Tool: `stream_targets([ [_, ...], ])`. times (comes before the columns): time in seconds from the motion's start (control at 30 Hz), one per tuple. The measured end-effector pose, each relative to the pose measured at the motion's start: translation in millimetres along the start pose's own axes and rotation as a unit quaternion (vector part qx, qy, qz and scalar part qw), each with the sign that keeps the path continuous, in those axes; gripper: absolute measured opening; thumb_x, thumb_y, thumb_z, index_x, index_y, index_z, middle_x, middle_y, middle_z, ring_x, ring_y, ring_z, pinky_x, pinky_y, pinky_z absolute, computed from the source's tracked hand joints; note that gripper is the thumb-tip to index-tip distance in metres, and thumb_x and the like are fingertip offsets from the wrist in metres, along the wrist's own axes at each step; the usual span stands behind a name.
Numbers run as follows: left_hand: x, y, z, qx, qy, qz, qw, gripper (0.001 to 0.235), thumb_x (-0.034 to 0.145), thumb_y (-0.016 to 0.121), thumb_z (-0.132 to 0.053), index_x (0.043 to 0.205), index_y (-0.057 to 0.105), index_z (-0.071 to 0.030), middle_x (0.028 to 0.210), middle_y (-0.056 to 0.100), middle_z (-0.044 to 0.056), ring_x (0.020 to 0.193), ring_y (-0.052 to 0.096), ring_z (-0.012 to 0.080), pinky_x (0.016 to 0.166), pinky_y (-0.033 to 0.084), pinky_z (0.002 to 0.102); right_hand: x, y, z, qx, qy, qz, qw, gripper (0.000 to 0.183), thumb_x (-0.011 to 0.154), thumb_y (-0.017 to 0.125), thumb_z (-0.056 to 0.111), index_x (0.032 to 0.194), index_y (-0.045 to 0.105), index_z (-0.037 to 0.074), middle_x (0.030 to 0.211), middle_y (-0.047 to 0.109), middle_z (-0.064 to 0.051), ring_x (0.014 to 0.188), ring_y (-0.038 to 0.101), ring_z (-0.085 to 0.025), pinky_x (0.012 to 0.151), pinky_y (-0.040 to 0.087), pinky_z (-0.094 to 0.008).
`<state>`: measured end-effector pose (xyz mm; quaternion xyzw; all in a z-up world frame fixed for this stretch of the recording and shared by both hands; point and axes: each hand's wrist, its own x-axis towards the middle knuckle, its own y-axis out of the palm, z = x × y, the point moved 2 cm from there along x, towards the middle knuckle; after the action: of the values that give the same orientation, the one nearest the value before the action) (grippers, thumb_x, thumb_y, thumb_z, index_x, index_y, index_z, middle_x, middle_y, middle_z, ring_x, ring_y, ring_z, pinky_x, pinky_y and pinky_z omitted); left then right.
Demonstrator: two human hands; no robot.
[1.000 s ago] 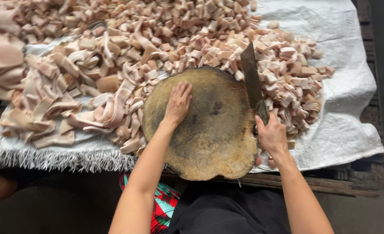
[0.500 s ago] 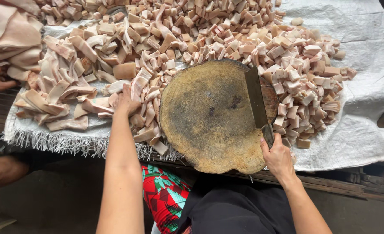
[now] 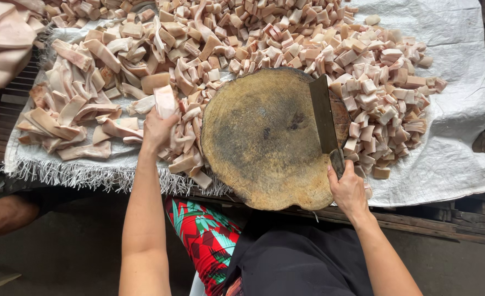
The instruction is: The person cuts long strips of processed animal skins into smaller pieces using a large knife on a wooden cutting board.
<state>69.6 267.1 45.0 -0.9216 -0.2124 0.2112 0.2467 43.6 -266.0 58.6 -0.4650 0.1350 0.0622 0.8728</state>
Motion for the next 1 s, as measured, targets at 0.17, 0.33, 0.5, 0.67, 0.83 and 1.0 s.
stream_targets([
  [0.17, -83.0, 39.0, -80.6, -0.089, 0.013, 0.088, 0.992, 0.04, 0.091, 0.073, -0.032, 0.121, 0.063, -0.008, 0.101, 0.071, 0.008, 0.081, 0.068, 0.0161, 0.075, 0.06, 0.038, -2.5, -1.0, 4.4, -0.004, 0.011, 0.005, 1.0, 0.044, 0.103, 0.056, 0.042, 0.119, 0.052, 0.001, 0.079, 0.071, -0.032, 0.082, 0.072, -0.051, 0.075, 0.056, -0.058],
  [0.33, -95.0, 152.8, -63.6, 0.225, 0.258, 0.11, 0.933, 0.085, 0.096, 0.079, -0.046, 0.149, 0.041, 0.009, 0.127, 0.055, 0.032, 0.109, 0.053, 0.0471, 0.091, 0.049, 0.062, -5.1, 0.0, 5.8, 0.001, -0.006, -0.013, 1.0, 0.042, 0.103, 0.057, 0.041, 0.118, 0.052, 0.001, 0.081, 0.07, -0.032, 0.084, 0.07, -0.052, 0.076, 0.054, -0.059],
  [0.5, -29.2, 132.0, 6.6, 0.124, 0.226, 0.009, 0.966, 0.048, 0.102, 0.069, -0.035, 0.139, 0.06, -0.006, 0.143, 0.06, 0.015, 0.135, 0.054, 0.0304, 0.12, 0.042, 0.042, -5.9, -0.7, 6.7, -0.003, 0.01, -0.001, 1.0, 0.041, 0.102, 0.057, 0.04, 0.118, 0.052, 0.002, 0.078, 0.071, -0.031, 0.081, 0.071, -0.05, 0.074, 0.055, -0.058],
  [0.67, 41.1, 19.0, 79.2, 0.387, -0.078, 0.053, 0.917, 0.123, 0.078, 0.079, -0.009, 0.165, -0.003, -0.036, 0.173, -0.005, 0.009, 0.155, 0.004, 0.0408, 0.117, 0.019, 0.069, -6.1, 1.4, 4.8, -0.008, -0.013, -0.019, 1.0, 0.04, 0.102, 0.059, 0.039, 0.117, 0.053, 0.002, 0.076, 0.069, -0.029, 0.078, 0.07, -0.05, 0.07, 0.053, -0.057],
  [0.83, 66.9, -2.7, 118.6, 0.451, -0.122, 0.097, 0.879, 0.131, 0.07, 0.085, -0.007, 0.16, -0.003, -0.043, 0.173, -0.007, -0.003, 0.156, 0.001, 0.0452, 0.108, 0.028, 0.077, -7.2, 3.3, 6.1, 0.024, -0.007, -0.029, 0.999, 0.04, 0.099, 0.061, 0.036, 0.117, 0.052, 0.001, 0.074, 0.07, -0.026, 0.073, 0.071, -0.047, 0.067, 0.054, -0.055],
  [1.0, 85.5, -1.8, 125.7, 0.455, -0.033, 0.076, 0.887, 0.102, 0.078, 0.08, -0.016, 0.161, 0.024, -0.035, 0.168, 0.021, 0.002, 0.145, 0.032, 0.0429, 0.107, 0.039, 0.07, -6.9, 1.5, 6.4, 0.037, 0.008, -0.008, 0.999, 0.039, 0.1, 0.06, 0.035, 0.116, 0.051, 0.0, 0.073, 0.07, -0.024, 0.07, 0.073, -0.043, 0.065, 0.055, -0.052],
])
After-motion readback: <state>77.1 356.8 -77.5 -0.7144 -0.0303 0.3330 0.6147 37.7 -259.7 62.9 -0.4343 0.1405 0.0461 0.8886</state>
